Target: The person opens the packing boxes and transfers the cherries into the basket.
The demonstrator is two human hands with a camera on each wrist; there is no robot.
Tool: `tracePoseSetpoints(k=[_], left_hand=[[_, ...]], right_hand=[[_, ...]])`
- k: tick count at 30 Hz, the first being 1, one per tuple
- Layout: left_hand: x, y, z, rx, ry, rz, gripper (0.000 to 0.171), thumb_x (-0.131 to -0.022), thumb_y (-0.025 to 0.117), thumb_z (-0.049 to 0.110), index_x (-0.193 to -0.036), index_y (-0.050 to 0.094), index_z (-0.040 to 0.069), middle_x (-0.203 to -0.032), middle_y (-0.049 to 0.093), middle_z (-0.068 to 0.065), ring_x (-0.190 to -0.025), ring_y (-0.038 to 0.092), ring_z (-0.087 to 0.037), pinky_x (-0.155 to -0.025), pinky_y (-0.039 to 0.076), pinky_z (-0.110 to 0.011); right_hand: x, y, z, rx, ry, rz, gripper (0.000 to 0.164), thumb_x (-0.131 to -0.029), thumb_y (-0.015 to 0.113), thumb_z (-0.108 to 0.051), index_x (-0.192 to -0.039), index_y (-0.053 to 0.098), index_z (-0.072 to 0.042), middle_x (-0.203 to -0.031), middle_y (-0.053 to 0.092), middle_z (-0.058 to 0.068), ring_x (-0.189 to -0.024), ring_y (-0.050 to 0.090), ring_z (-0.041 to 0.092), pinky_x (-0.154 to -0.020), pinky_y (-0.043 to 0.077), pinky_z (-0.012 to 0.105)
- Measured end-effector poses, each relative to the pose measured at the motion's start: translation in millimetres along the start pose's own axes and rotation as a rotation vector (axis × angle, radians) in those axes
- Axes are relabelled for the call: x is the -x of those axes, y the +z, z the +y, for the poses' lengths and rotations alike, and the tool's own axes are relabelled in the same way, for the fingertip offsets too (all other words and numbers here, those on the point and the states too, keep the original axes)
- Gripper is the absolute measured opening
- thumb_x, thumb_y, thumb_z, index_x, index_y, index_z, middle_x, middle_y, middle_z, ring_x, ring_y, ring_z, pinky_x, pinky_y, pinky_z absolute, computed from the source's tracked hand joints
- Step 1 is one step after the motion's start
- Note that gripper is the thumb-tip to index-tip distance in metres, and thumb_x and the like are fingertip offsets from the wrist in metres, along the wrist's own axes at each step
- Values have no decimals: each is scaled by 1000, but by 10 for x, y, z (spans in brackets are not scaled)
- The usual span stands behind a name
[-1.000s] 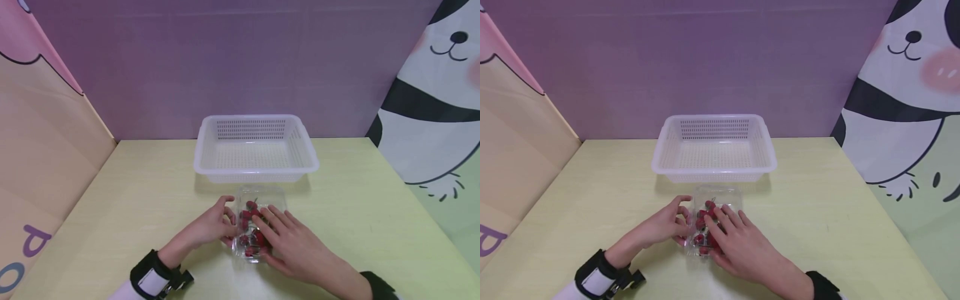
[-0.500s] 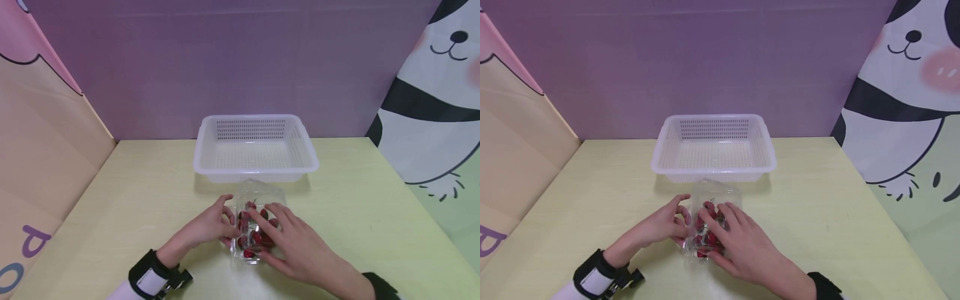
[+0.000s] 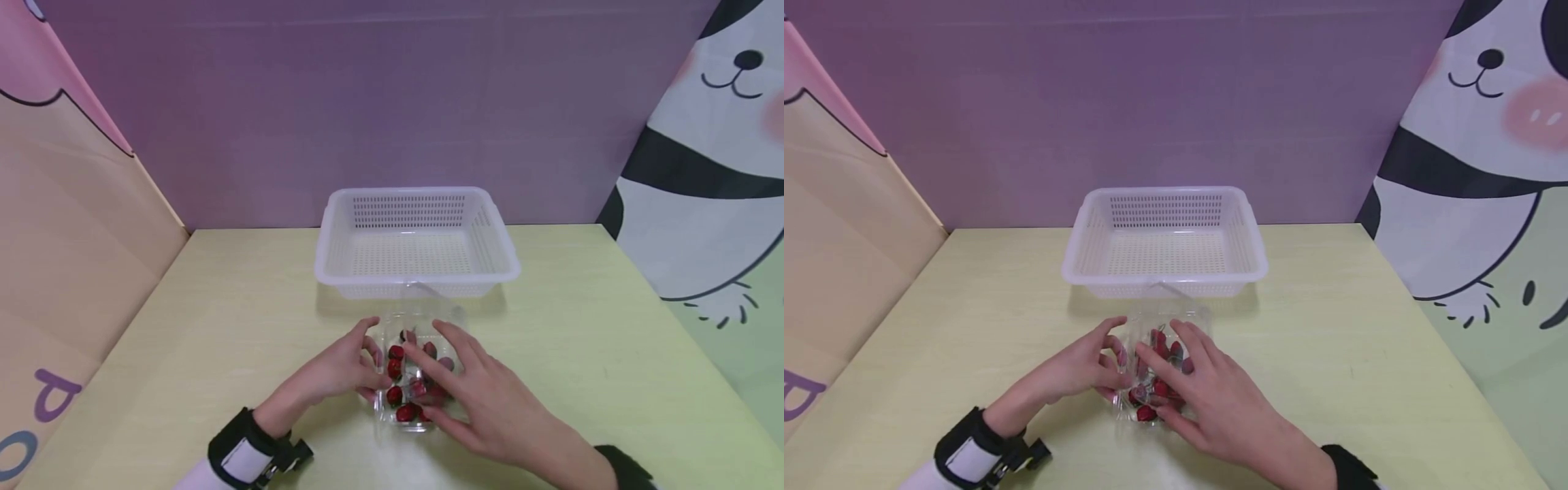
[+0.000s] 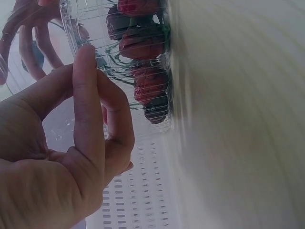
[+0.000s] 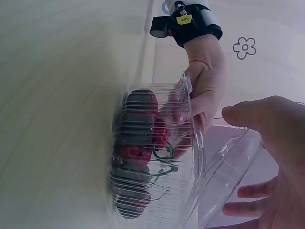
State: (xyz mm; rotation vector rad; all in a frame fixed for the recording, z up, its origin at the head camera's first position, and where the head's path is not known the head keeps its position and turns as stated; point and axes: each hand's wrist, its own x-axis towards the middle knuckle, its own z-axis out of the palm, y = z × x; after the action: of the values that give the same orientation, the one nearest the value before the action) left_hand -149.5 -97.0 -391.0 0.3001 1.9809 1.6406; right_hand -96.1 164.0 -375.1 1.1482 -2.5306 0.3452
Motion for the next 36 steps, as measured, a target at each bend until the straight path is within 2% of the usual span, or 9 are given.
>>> tracePoseSetpoints(k=[7,16,19,22,25,27,30,33,36], left_hand=[[-6,-11,-9,-5,-5,-8,111,-83,79,-6,-164,5,8,-109,54,-18,-66,67,-24,-63,62,-39],[-7,-27,-31,4,-5,-18,112,-83,80,-6,-164,4,8,-109,53,-18,-68,67,-24,-64,62,-39],[-6,-33,-33,-3,-8,-18,112,-83,80,-6,-164,4,9,-110,53,-19,-68,68,-24,-65,62,-39],[-6,-38,-30,-11,-5,-19,113,-83,80,-6,-164,3,9,-110,53,-19,-68,68,-25,-65,62,-40],[-9,-36,-25,-9,-6,-20,113,-83,80,-6,-164,3,9,-110,53,-19,-68,68,-25,-66,62,-40],[-7,-36,-19,-7,-4,-20,113,-83,80,-6,-164,3,9,-110,53,-19,-68,68,-25,-66,62,-40],[-4,-39,-10,-5,0,-19,113,-83,81,-6,-164,3,9,-110,53,-19,-68,67,-25,-66,62,-41],[0,-43,-1,-9,3,-18,113,-83,81,-5,-164,5,8,-110,52,-19,-69,68,-24,-67,62,-42],[1,-45,2,-14,6,-17,112,-83,81,-4,-164,5,8,-110,53,-19,-70,68,-24,-67,62,-42]], right_hand=[[1,-34,-20,-25,19,14,78,-93,69,-56,-159,38,-28,-159,33,18,-136,47,36,-85,60,51],[6,-92,-56,-54,122,42,71,-98,49,-69,-153,41,-26,-158,37,16,-119,60,32,-73,62,48],[9,-97,-58,-68,135,84,70,-100,47,-68,-151,44,-20,-158,38,15,-109,65,29,-68,61,44],[13,-102,-52,-90,146,136,68,-102,46,-64,-149,44,-14,-157,38,14,-91,67,23,-61,59,38],[19,-111,-42,-114,158,181,66,-104,44,-60,-147,42,-10,-157,38,14,-72,60,13,-57,55,32],[22,-122,-35,-125,163,212,64,-105,44,-57,-145,42,-8,-156,40,14,-68,56,10,-55,53,31],[25,-152,-32,-124,180,252,60,-106,44,-52,-142,44,-4,-153,42,16,-70,62,14,-58,57,34],[25,-192,-27,-123,210,279,58,-106,45,-49,-137,46,0,-151,45,18,-86,71,24,-63,61,36],[24,-235,-17,-141,232,299,56,-106,47,-48,-132,49,2,-148,47,18,-96,71,28,-64,62,33]])
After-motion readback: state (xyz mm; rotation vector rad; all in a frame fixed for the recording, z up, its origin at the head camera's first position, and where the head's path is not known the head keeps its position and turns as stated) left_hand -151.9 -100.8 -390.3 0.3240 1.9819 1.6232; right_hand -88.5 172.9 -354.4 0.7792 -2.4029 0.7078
